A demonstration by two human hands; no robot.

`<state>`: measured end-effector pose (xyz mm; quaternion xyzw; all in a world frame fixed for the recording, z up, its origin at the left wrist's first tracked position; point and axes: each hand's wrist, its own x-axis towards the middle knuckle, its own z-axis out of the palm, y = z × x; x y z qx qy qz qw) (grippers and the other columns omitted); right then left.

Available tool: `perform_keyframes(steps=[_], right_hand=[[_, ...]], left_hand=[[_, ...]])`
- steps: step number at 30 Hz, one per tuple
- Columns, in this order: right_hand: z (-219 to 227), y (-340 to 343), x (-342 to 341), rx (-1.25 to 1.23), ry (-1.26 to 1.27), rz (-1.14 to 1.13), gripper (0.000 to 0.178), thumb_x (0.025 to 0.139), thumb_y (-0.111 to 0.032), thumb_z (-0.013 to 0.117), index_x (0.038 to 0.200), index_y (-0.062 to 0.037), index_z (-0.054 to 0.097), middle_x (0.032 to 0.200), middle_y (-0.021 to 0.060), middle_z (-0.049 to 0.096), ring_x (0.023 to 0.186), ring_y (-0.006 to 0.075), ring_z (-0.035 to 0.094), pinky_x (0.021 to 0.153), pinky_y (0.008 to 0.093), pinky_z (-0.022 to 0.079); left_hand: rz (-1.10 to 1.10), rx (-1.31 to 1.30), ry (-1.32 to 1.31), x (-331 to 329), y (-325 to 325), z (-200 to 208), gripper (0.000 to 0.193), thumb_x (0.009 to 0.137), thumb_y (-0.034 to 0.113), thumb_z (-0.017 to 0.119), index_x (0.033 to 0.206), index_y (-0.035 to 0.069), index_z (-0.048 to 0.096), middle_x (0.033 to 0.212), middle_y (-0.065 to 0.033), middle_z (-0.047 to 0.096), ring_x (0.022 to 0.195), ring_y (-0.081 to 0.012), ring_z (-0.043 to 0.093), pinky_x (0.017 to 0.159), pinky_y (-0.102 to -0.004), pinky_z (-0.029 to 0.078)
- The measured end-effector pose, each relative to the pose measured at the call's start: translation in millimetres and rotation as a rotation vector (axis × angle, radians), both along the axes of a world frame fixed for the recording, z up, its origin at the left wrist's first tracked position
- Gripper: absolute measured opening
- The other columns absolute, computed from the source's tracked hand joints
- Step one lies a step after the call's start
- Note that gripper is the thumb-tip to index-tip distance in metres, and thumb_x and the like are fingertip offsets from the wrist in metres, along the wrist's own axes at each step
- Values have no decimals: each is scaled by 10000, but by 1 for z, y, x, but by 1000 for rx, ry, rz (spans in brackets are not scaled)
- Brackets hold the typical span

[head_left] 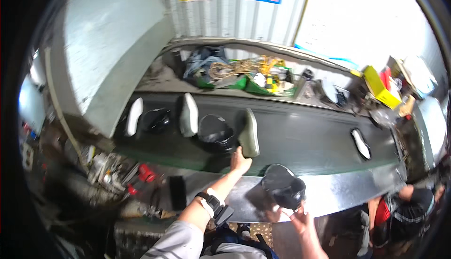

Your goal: Operating a toe-lasting machine to shape and attach the upper of a shoe to the last.

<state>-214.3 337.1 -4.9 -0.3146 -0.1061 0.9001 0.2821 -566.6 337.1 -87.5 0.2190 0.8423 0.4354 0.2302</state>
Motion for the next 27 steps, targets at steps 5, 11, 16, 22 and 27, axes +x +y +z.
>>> perform_keyframes(steps=[5, 11, 16, 22, 27], right_hand=[[-12, -68, 23, 43, -318, -105, 639, 922, -208, 713, 1463, -295, 385, 1394, 22, 550, 1305, 324, 523, 1069, 729, 361], [0, -74, 48, 79, -214, -102, 497, 1042, -377, 501, 1500, -268, 342, 1462, 26, 479, 1286, 266, 532, 1005, 625, 487], [-6, -71, 51, -6, -152, -163, 481, 1060, -451, 407, 1473, -205, 403, 1428, 75, 527, 1278, 323, 544, 1000, 591, 500], [-29, -56, 66, -42, -90, -237, 455, 1045, -437, 462, 1373, -133, 541, 1314, 103, 622, 1198, 300, 596, 1015, 555, 485], [-28, -35, 44, -78, -149, -279, 438, 1025, -394, 502, 1319, -77, 570, 1313, 116, 617, 1219, 301, 582, 1027, 524, 471]], left_hand=[[164, -235, 6, 7, 81, -18, 1081, 670, 298, 798, 1564, 225, 194, 1422, -283, 379, 1358, -432, 366, 1114, -552, 335], [-128, -499, -73, -7, 68, 14, 1076, 748, 197, 731, 1602, 305, 86, 1463, -216, 349, 1369, -371, 366, 1109, -515, 365], [-629, -211, 652, -8, -38, 92, 650, 650, 97, 730, 1294, 160, 666, 1336, -182, 522, 1242, -356, 470, 1059, -475, 391], [-1041, 272, 1042, 77, -136, 121, 371, 705, 157, 686, 1076, 173, 693, 1264, -137, 543, 1219, -310, 470, 1026, -514, 354], [-1012, 394, 1076, 174, -166, 58, 345, 762, 239, 743, 1104, 261, 710, 1218, -67, 522, 1181, -270, 463, 963, -472, 346]])
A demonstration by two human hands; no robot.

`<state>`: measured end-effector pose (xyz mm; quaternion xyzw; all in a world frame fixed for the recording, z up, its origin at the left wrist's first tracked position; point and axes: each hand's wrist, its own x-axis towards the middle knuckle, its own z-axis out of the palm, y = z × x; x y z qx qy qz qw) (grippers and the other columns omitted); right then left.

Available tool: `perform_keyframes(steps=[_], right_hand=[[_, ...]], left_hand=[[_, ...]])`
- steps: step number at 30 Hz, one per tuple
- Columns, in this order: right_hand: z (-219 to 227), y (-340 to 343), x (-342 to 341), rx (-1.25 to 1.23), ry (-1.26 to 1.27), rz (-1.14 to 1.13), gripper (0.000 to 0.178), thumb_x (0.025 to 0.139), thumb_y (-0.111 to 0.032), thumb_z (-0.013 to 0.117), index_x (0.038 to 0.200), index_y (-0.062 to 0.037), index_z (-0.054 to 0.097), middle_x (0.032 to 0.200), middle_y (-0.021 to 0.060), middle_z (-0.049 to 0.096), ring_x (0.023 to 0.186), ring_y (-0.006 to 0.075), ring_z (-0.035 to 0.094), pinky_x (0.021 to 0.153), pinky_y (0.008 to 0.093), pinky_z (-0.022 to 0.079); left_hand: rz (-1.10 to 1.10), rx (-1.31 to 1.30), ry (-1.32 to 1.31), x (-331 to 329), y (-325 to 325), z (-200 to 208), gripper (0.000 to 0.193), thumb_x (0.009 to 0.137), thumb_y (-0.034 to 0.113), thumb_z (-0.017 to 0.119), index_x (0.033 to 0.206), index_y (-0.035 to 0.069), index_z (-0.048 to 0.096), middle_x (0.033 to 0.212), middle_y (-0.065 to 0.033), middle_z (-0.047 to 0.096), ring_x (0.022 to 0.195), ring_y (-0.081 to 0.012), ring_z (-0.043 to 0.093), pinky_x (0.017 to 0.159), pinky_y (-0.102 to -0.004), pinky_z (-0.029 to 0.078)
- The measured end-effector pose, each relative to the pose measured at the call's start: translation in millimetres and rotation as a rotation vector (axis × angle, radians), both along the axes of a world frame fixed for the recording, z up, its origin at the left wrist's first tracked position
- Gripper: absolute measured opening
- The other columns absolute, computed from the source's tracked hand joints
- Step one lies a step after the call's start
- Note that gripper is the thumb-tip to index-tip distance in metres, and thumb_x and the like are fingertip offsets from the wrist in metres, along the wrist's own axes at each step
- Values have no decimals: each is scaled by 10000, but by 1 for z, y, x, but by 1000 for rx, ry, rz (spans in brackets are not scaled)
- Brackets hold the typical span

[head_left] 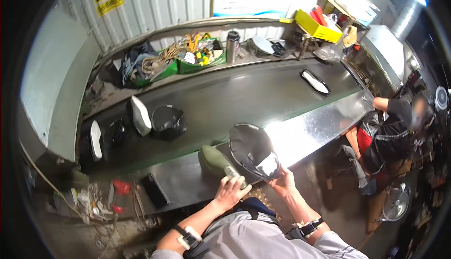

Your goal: Operating a toe-lasting machine to shape and attach the upper of a shoe to the last.

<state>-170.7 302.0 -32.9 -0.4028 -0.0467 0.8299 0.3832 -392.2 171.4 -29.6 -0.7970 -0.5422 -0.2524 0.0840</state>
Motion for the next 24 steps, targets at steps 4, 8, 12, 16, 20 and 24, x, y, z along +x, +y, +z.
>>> perform_keyframes(steps=[4, 8, 12, 16, 20, 24], right_hand=[[33, -4, -11, 431, -250, -33, 320, 1001, -263, 561, 1202, -28, 642, 1160, 68, 668, 1052, 202, 619, 934, 390, 483], [58, -42, -1, 1236, -843, 684, 456, 882, -107, 724, 1306, 15, 611, 1024, 106, 696, 902, 159, 637, 851, 317, 511], [29, -78, -21, 2011, -934, 672, 433, 751, -56, 800, 1171, -52, 695, 786, 71, 589, 766, 251, 589, 1088, 529, 458], [-1, -89, -37, 2042, -1068, 740, 448, 720, -31, 786, 1156, -63, 688, 921, 92, 578, 864, 269, 583, 1067, 533, 476], [-21, -76, -58, 1844, -1033, 368, 775, 645, -99, 894, 1346, -76, 564, 1426, 251, 396, 1276, 462, 457, 1065, 486, 433], [-34, -65, -63, 1454, -979, 614, 1150, 672, -235, 938, 1555, -34, 229, 1606, 303, 95, 1451, 494, 261, 1162, 522, 312]], left_hand=[[13, -285, -487, -3, 10, -5, 280, 872, 364, 733, 1080, 177, 736, 1027, -100, 675, 1044, -222, 605, 945, -420, 411], [238, -728, -2572, -84, 42, 6, 807, 889, 744, 485, 1181, 8, 640, 1076, -164, 706, 1014, -313, 678, 971, -435, 496], [630, -1041, -2051, -128, 59, -13, 284, 923, 235, 683, 1095, 9, 678, 1023, -129, 721, 882, -253, 696, 835, -399, 569], [674, -579, -1490, -133, 88, -42, 269, 844, 229, 787, 967, -3, 733, 903, -75, 717, 844, -199, 663, 785, -339, 514], [896, -301, -859, -126, 111, -60, 281, 873, 271, 743, 953, 2, 728, 922, -145, 690, 868, -340, 652, 815, -421, 508], [917, -103, -818, -110, 103, -68, 301, 931, 287, 665, 868, -4, 704, 908, -185, 657, 884, -404, 626, 809, -475, 488]])
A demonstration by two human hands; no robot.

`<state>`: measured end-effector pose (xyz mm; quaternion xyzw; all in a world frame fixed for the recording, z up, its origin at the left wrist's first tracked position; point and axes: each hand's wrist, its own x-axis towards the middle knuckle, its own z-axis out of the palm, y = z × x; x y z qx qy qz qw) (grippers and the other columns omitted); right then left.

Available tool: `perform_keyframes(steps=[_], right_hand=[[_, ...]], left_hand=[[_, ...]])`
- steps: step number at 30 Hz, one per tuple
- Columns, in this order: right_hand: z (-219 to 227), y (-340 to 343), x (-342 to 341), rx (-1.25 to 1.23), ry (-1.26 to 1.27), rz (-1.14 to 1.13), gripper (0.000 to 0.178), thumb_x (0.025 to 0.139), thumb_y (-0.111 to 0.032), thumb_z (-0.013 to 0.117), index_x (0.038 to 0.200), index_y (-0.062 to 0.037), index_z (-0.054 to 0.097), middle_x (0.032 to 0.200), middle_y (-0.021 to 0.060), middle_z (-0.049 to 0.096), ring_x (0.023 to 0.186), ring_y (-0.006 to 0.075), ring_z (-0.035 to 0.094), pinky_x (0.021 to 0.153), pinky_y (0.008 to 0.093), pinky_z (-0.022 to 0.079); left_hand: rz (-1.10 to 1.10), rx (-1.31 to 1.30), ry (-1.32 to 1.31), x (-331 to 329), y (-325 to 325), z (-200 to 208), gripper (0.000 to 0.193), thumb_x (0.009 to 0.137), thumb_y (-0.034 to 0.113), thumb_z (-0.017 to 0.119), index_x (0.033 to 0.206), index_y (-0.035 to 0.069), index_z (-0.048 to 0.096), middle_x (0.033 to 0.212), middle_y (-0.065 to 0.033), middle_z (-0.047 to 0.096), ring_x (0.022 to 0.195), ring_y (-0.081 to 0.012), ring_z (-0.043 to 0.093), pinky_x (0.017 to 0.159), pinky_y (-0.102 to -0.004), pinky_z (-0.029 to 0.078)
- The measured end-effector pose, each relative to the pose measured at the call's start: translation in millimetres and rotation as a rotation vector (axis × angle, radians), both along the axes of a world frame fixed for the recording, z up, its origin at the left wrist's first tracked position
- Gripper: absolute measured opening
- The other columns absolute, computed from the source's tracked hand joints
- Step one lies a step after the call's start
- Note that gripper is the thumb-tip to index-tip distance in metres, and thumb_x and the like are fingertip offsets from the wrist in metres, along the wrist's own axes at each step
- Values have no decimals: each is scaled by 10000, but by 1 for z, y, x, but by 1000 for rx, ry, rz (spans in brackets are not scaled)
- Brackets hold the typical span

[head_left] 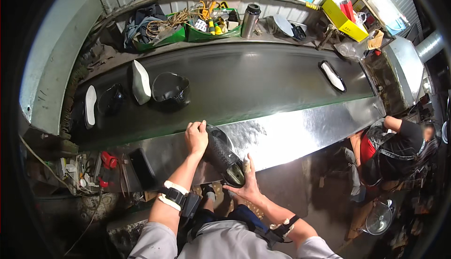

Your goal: Operating a toe-lasting machine to shape and attach the upper of a shoe to the last.

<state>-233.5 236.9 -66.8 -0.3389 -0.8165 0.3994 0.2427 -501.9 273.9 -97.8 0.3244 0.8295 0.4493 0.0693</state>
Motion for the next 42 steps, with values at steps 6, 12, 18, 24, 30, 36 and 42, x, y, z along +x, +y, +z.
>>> perform_keyframes(steps=[6, 12, 18, 24, 30, 36, 42], right_hand=[[0, -11, 41, -50, -12, 197, 939, 770, -133, 809, 1519, 45, 270, 1529, 331, 314, 1461, 477, 267, 1218, 555, 177], [-16, -4, 44, -29, -115, 232, 932, 783, -163, 814, 1509, 42, 268, 1528, 320, 319, 1458, 462, 277, 1213, 543, 213], [-21, 5, 40, -148, 87, 264, 883, 733, -168, 829, 1473, 25, 388, 1506, 298, 387, 1432, 453, 347, 1198, 502, 264], [29, 24, 28, -499, 234, 432, 1056, 842, -258, 792, 1584, 1, 86, 1644, 255, 119, 1537, 363, 120, 1231, 462, 159], [80, 50, -68, -1384, -206, 355, 851, 1006, -386, 610, 1580, 32, 141, 1580, 219, 308, 1447, 266, 320, 1180, 342, 259], [135, -45, -109, -902, -55, 538, 481, 1007, -75, 609, 1441, 42, 438, 932, -9, 624, 817, 93, 561, 744, 241, 459], [149, -207, -134, -814, 25, 810, 91, 992, -83, 643, 999, 7, 636, 864, -67, 563, 781, 53, 470, 701, 221, 386]], left_hand=[[65, -168, -438, 25, -27, 13, 321, 889, 349, 707, 969, 39, 683, 980, -178, 695, 983, -363, 659, 867, -432, 505], [10, -451, -154, 51, -18, 27, 582, 738, 461, 796, 1092, 53, 579, 1075, -193, 639, 1033, -393, 632, 881, -487, 511], [72, -337, -267, 39, -18, 18, 394, 752, 347, 772, 891, 3, 638, 925, -216, 695, 896, -404, 675, 776, -485, 528], [241, -195, -338, 27, -63, 51, 343, 752, 310, 767, 803, 2, 628, 673, -146, 656, 636, -263, 657, 631, -411, 507], [312, 1, -318, 23, -130, 114, 378, 791, 361, 752, 882, 16, 629, 728, -155, 666, 694, -262, 659, 671, -409, 513], [637, 43, -202, 28, -258, 175, 432, 831, 406, 733, 1011, 33, 608, 776, -187, 670, 747, -308, 677, 704, -442, 505], [1107, 229, 106, 57, -438, 209, 376, 987, 409, 574, 1063, 43, 536, 798, -215, 658, 799, -404, 663, 710, -486, 494]])
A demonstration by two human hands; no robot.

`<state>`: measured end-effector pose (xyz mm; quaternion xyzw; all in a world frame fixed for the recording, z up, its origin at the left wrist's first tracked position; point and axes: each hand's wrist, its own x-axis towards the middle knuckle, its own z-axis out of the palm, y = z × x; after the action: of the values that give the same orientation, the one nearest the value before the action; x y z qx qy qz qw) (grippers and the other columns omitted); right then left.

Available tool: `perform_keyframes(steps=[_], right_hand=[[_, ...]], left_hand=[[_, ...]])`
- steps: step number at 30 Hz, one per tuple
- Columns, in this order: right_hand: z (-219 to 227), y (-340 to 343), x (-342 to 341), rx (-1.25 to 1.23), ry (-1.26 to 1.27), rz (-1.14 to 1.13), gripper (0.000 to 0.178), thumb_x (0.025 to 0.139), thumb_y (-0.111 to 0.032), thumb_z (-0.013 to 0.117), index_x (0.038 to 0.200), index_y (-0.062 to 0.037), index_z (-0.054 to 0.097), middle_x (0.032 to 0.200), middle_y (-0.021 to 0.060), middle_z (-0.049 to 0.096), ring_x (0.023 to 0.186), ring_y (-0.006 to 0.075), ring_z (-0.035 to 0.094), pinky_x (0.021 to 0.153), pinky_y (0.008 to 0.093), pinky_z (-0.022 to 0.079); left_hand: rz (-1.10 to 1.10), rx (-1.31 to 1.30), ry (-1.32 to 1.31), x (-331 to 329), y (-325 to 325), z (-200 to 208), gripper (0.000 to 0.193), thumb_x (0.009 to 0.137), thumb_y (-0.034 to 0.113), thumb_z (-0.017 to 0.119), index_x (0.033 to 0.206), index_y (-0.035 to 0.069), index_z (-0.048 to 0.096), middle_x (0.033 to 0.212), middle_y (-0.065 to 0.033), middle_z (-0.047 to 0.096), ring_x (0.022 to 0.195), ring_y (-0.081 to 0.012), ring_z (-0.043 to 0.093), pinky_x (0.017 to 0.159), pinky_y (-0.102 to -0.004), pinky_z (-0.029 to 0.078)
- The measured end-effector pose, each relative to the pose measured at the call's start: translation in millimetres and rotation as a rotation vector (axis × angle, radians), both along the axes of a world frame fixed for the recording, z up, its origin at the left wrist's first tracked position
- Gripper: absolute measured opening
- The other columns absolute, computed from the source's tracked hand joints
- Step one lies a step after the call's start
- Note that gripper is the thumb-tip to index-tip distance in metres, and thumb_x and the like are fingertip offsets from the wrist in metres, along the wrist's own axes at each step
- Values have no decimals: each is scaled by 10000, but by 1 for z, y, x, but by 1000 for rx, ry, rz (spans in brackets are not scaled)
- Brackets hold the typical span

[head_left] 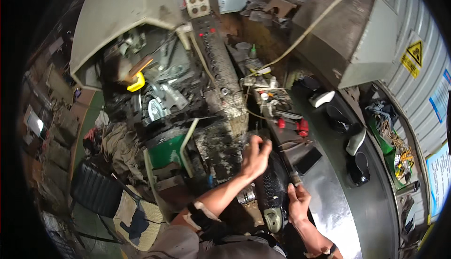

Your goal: Operating a toe-lasting machine to shape and attach the upper of a shoe to the last.

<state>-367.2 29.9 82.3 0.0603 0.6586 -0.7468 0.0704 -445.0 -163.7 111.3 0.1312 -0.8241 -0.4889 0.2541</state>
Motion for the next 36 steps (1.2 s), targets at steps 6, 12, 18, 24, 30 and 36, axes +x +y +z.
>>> perform_keyframes(steps=[6, 12, 18, 24, 30, 36], right_hand=[[31, -183, -2, -197, 70, 202, 186, 979, -100, 671, 1122, 18, 692, 930, -12, 686, 836, 42, 540, 757, 206, 444], [51, -328, 1, -197, -77, 407, 145, 942, -183, 726, 923, -51, 669, 814, -52, 640, 762, 41, 528, 688, 234, 448], [66, -404, -7, -550, -274, 460, 365, 979, -50, 617, 1339, -3, 579, 1058, 50, 703, 876, 109, 657, 772, 279, 571], [53, -442, -33, -624, -294, 373, 373, 984, -45, 614, 1349, 9, 556, 1017, 64, 701, 839, 126, 660, 766, 292, 574], [37, -473, -61, -670, -356, 279, 444, 974, -50, 643, 1396, -1, 517, 1097, 70, 671, 866, 117, 643, 775, 271, 552], [39, -482, -68, -614, -356, 260, 290, 972, -65, 643, 1251, -28, 574, 997, 55, 678, 844, 144, 643, 765, 307, 547]], left_hand=[[168, 433, 38, 51, -201, 45, 439, 1024, 441, 537, 992, 21, 661, 921, -49, 655, 923, -177, 581, 869, -361, 458], [-129, 986, 430, 128, -330, 73, 387, 1085, 283, 467, 1241, -34, 624, 1131, -45, 674, 944, -111, 619, 865, -290, 499], [399, 237, 292, 117, -394, 85, 273, 1021, 76, 570, 1228, -84, 648, 1118, -45, 686, 939, -83, 606, 856, -230, 486], [329, 922, 299, 117, -410, 65, 409, 967, 239, 671, 1284, -13, 619, 1286, -64, 635, 1152, -167, 585, 1022, -305, 424], [122, 1441, 286, 123, -377, 35, 373, 1001, 318, 617, 1205, 7, 643, 1210, -94, 669, 1076, -222, 622, 997, -362, 468], [404, 1380, 210, 102, -383, 31, 327, 975, 324, 679, 1060, 9, 657, 1084, -71, 681, 987, -198, 635, 900, -362, 513]])
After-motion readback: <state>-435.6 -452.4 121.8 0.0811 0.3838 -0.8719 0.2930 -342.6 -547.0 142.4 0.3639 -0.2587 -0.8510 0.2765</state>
